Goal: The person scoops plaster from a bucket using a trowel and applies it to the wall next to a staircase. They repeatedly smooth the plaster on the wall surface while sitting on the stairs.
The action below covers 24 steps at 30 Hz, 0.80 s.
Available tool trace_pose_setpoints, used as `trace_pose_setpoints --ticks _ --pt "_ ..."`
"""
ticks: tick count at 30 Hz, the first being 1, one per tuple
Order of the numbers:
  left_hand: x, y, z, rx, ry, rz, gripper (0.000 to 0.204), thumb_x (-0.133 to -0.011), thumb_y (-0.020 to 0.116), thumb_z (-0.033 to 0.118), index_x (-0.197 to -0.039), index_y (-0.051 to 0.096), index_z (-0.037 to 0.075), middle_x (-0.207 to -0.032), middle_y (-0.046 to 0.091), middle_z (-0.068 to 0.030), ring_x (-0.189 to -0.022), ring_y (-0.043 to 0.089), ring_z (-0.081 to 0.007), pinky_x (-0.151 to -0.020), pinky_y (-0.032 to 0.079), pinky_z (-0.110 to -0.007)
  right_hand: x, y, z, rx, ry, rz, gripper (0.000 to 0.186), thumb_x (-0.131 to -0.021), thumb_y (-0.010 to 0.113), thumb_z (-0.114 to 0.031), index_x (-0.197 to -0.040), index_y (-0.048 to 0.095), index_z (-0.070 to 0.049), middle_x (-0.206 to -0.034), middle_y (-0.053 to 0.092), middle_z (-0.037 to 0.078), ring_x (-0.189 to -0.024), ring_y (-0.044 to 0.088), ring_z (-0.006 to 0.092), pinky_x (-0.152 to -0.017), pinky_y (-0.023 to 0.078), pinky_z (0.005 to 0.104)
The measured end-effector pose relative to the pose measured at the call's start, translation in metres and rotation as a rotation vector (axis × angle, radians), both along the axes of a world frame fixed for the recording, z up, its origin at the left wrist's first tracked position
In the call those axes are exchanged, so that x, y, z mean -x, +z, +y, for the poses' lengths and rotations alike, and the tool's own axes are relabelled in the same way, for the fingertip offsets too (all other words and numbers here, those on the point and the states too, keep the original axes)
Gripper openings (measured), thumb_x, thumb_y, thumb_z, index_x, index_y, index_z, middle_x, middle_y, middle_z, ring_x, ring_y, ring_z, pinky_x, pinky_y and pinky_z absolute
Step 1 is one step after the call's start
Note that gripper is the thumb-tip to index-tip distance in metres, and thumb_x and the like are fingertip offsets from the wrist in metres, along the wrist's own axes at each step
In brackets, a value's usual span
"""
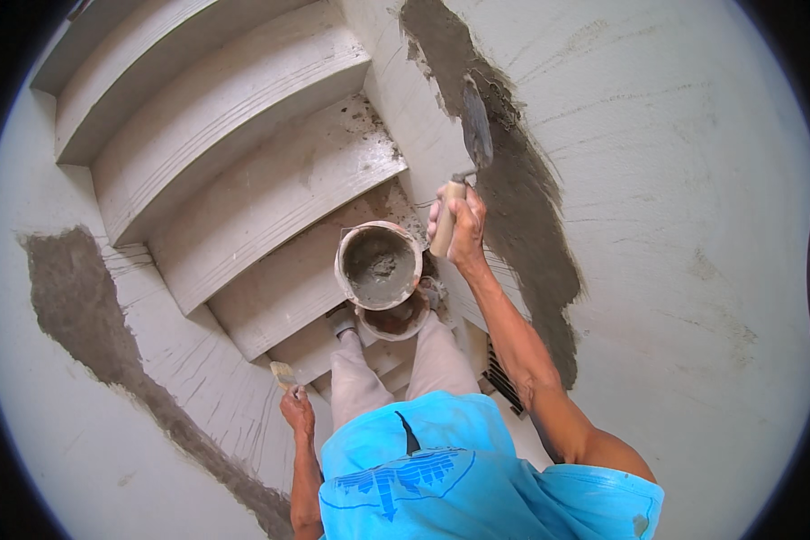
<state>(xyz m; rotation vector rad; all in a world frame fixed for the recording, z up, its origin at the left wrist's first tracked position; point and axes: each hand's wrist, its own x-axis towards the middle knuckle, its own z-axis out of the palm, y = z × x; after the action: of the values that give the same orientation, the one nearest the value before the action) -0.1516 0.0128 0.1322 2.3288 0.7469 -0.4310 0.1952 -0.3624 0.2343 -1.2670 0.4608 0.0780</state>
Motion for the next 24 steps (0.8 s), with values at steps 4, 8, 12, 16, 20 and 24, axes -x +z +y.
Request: trace_pose_setpoints --ticks 4,8,12,16,20,24 --pt "-0.001 0.002 0.002 0.003 0.025 -0.006 0.034 -0.092 0.059 0.027 -0.098 0.072 -0.004 -0.084 0.069 -0.0263 -0.081 0.068 -0.0411 -0.076 0.051 -0.048 -0.028 -0.011 0.005 0.004 0.001 -0.058 0.023 -0.089 0.047 -0.021 -0.104 0.053 -0.004 -0.071 0.058 0.007 -0.051 0.056 0.0158 -0.044 0.049 0.0312" --pt "0.001 0.000 0.006 -0.017 0.027 0.025 0.036 -0.092 0.059 0.029 -0.098 0.072 -0.004 -0.084 0.070 -0.0264 -0.080 0.068 -0.0408 -0.077 0.051 -0.047 -0.035 -0.022 0.002 -0.016 -0.050 -0.061 0.022 -0.089 0.047 -0.020 -0.103 0.053 -0.004 -0.071 0.058 0.008 -0.051 0.056 0.0162 -0.044 0.049 0.0323" --pt "-0.004 0.006 0.005 -0.014 0.012 0.031 0.035 -0.092 0.059 0.028 -0.098 0.072 -0.004 -0.086 0.070 -0.0255 -0.081 0.068 -0.0406 -0.077 0.052 -0.047 -0.030 -0.030 -0.005 -0.026 -0.079 -0.076 0.023 -0.088 0.047 -0.020 -0.103 0.052 -0.004 -0.072 0.058 0.009 -0.051 0.056 0.0173 -0.044 0.050 0.0335" --pt "-0.002 0.003 0.006 -0.037 0.009 0.024 0.034 -0.092 0.059 0.027 -0.098 0.072 -0.003 -0.085 0.071 -0.0248 -0.082 0.068 -0.0408 -0.077 0.052 -0.047 -0.010 -0.034 -0.005 -0.025 -0.126 -0.126 0.024 -0.087 0.049 -0.022 -0.103 0.052 -0.004 -0.072 0.057 0.011 -0.052 0.056 0.0188 -0.045 0.050 0.0346" --pt "-0.010 0.009 0.002 -0.039 0.029 0.062 0.033 -0.092 0.059 0.026 -0.098 0.072 -0.003 -0.086 0.070 -0.0251 -0.083 0.068 -0.0411 -0.078 0.052 -0.046 0.013 -0.028 0.000 -0.061 -0.166 -0.165 0.029 -0.085 0.051 -0.024 -0.104 0.052 -0.002 -0.072 0.056 0.012 -0.053 0.056 0.0197 -0.045 0.050 0.0353" --pt "-0.007 0.004 0.002 -0.036 0.023 0.074 0.030 -0.091 0.060 0.024 -0.097 0.072 -0.003 -0.086 0.070 -0.0252 -0.083 0.068 -0.0407 -0.078 0.052 -0.046 0.015 -0.019 0.002 -0.031 -0.086 -0.102 0.029 -0.086 0.052 -0.025 -0.103 0.052 -0.002 -0.072 0.057 0.011 -0.052 0.057 0.0192 -0.044 0.050 0.0348"
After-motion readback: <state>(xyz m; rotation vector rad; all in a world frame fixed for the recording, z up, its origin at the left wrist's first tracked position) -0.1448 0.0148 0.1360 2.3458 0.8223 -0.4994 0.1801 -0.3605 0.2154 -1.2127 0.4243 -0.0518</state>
